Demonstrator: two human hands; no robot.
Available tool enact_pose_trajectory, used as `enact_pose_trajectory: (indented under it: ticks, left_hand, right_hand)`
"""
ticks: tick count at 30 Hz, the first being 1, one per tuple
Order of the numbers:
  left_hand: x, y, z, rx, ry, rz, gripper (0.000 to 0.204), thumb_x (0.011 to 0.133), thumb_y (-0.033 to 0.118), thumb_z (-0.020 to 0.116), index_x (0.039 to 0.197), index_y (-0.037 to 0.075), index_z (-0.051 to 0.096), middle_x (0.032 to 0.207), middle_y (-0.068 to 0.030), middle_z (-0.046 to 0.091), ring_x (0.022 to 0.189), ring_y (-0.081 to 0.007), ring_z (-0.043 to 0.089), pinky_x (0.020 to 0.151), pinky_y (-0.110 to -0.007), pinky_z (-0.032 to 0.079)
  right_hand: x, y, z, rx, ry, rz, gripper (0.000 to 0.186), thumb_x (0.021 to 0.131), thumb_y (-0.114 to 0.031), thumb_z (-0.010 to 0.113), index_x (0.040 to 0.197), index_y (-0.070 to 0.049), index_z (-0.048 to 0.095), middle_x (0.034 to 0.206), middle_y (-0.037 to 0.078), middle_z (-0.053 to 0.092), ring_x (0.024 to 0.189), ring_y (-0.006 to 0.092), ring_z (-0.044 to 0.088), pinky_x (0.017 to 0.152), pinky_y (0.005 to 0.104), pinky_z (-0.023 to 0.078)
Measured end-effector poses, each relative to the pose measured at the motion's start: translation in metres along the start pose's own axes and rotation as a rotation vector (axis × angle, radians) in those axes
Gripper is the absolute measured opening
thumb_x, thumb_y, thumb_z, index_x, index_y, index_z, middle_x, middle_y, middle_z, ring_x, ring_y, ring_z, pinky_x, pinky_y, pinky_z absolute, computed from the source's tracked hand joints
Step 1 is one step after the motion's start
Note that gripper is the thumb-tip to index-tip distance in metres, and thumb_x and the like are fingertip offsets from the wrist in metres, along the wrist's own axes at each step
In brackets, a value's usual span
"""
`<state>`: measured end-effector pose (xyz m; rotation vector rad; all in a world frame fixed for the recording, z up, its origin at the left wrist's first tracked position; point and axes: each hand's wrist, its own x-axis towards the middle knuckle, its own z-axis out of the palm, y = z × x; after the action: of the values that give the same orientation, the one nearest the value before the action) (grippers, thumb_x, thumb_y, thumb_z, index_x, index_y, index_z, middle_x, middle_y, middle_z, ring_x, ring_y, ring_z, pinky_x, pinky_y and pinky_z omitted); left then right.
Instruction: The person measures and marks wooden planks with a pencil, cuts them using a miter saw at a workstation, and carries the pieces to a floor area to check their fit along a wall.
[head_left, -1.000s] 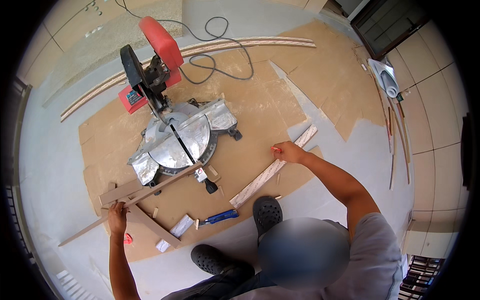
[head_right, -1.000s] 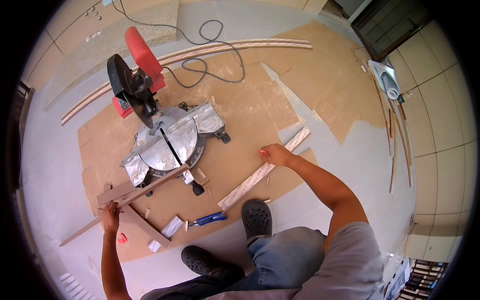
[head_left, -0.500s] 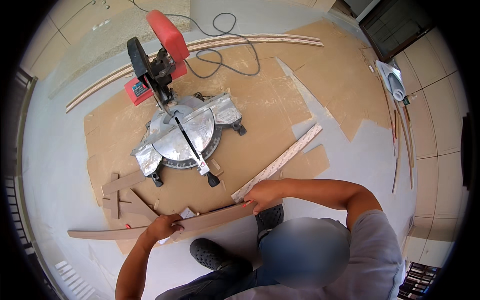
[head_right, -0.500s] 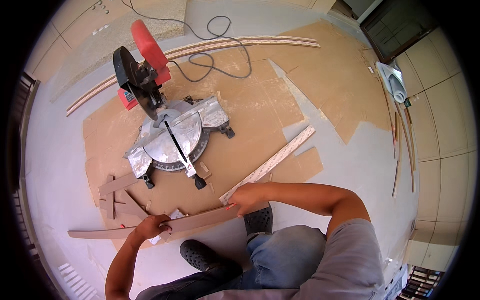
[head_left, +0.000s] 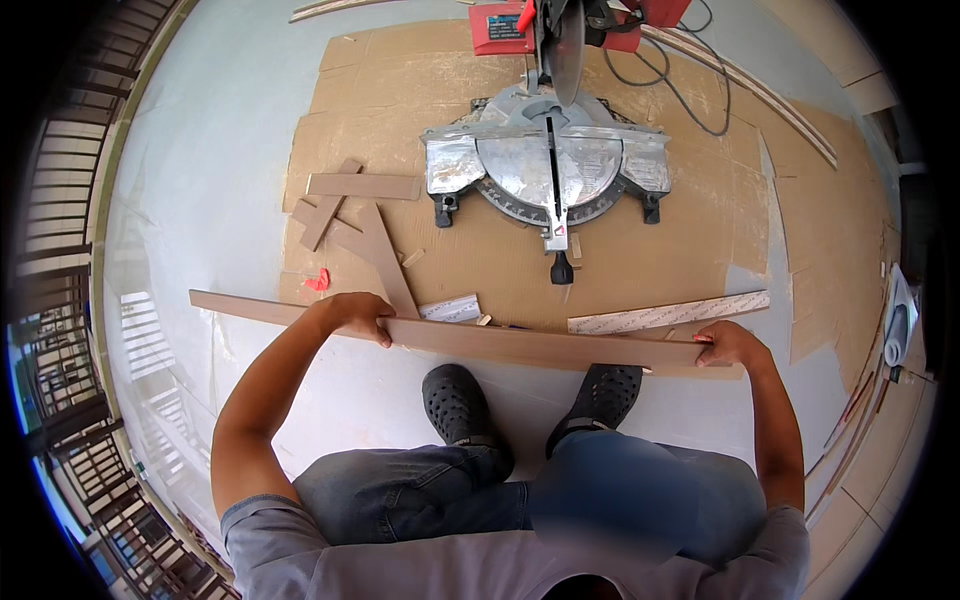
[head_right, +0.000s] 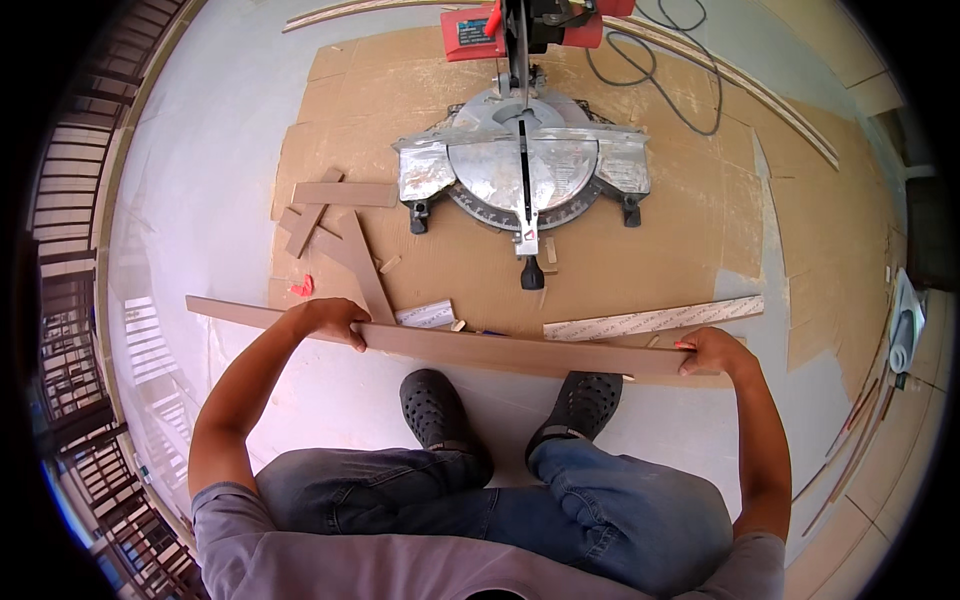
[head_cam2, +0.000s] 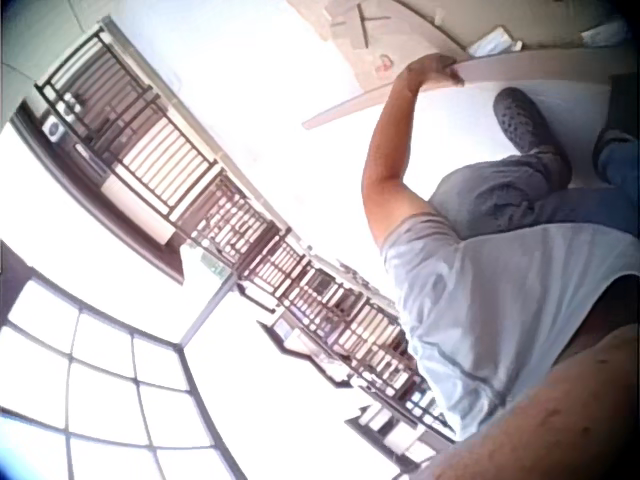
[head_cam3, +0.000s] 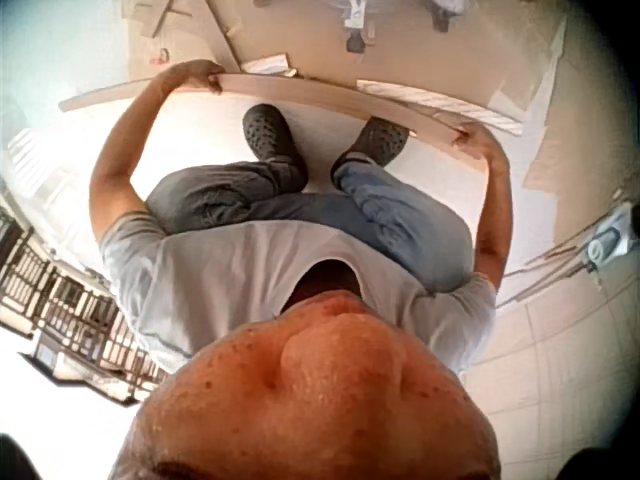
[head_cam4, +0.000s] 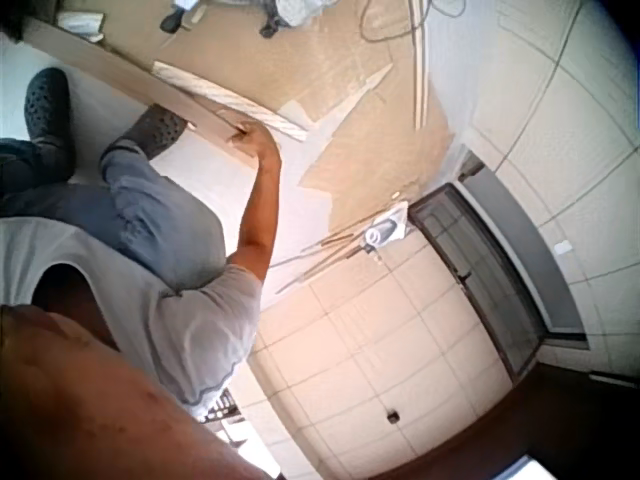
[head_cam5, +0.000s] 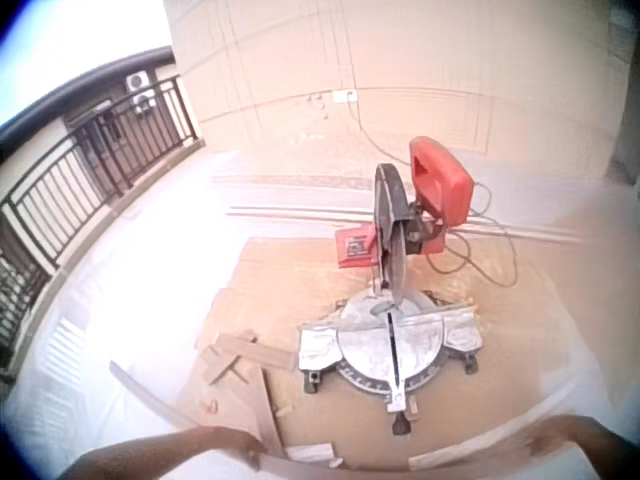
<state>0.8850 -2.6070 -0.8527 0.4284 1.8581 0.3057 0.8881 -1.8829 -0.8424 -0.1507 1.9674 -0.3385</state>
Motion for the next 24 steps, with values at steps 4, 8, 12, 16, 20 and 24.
enact_pose_trajectory:
  ticks: [4,8,12,16,20,24]
  left_hand:
    - [-0.01,0.051,0.003,-0.193,-0.021,0.044,0.045,0.081,0.031,0.081,0.115,0.003,0.072,0.104,-0.0178,0.075,0.104,-0.0344,0.069,0.091,-0.043,0.051]
    - [0.01,0.088,0.025,-0.177,0.025,0.186,0.048,0.082,0.032,0.081,0.118,0.002,0.069,0.104,-0.0222,0.073,0.103,-0.0406,0.068,0.09,-0.046,0.051]
    - [0.02,0.123,0.051,-0.202,0.055,0.283,0.051,0.085,0.036,0.079,0.121,0.002,0.066,0.106,-0.0252,0.071,0.102,-0.043,0.067,0.089,-0.049,0.051]
    - [0.028,0.134,0.055,-0.219,-0.073,0.303,0.05,0.093,0.044,0.07,0.12,0.002,0.065,0.106,-0.0234,0.07,0.104,-0.0418,0.066,0.089,-0.047,0.049]
    - [0.026,0.09,0.033,-0.513,-0.097,-0.034,0.046,0.099,0.046,0.066,0.106,0.001,0.07,0.092,-0.0124,0.073,0.089,-0.0245,0.072,0.079,-0.037,0.056]
    - [0.035,-0.004,0.031,-0.822,0.465,-0.431,0.042,0.096,0.034,0.071,0.093,-0.008,0.067,0.075,-0.0146,0.069,0.062,-0.023,0.07,0.052,-0.034,0.058]
  right_hand:
    - [-0.008,-0.031,0.008,-0.167,0.04,-0.068,0.042,0.067,-0.029,0.089,0.092,-0.002,0.069,0.082,0.017,0.07,0.082,0.0363,0.067,0.076,0.0433,0.051]
    - [-0.015,-0.119,0.024,-0.142,0.041,-0.263,0.043,0.07,-0.035,0.088,0.093,-0.005,0.067,0.088,0.018,0.071,0.085,0.0371,0.068,0.075,0.0427,0.052]
    - [-0.008,-0.193,0.048,-0.119,-0.021,-0.414,0.049,0.074,-0.043,0.087,0.101,-0.007,0.067,0.093,0.015,0.072,0.089,0.0362,0.07,0.076,0.0429,0.054]
    - [0.005,-0.211,0.079,-0.205,0.122,-0.65,0.049,0.072,-0.04,0.089,0.1,-0.006,0.066,0.088,0.012,0.071,0.081,0.034,0.069,0.07,0.0422,0.054]
    - [0.017,-0.194,0.108,-0.257,0.31,-0.778,0.049,0.075,-0.044,0.086,0.099,-0.007,0.066,0.08,0.012,0.068,0.077,0.0321,0.068,0.067,0.0431,0.053]
    - [0.028,-0.181,0.116,-0.249,0.381,-0.843,0.047,0.075,-0.043,0.087,0.097,-0.007,0.066,0.075,0.011,0.066,0.071,0.0309,0.067,0.062,0.0412,0.052]
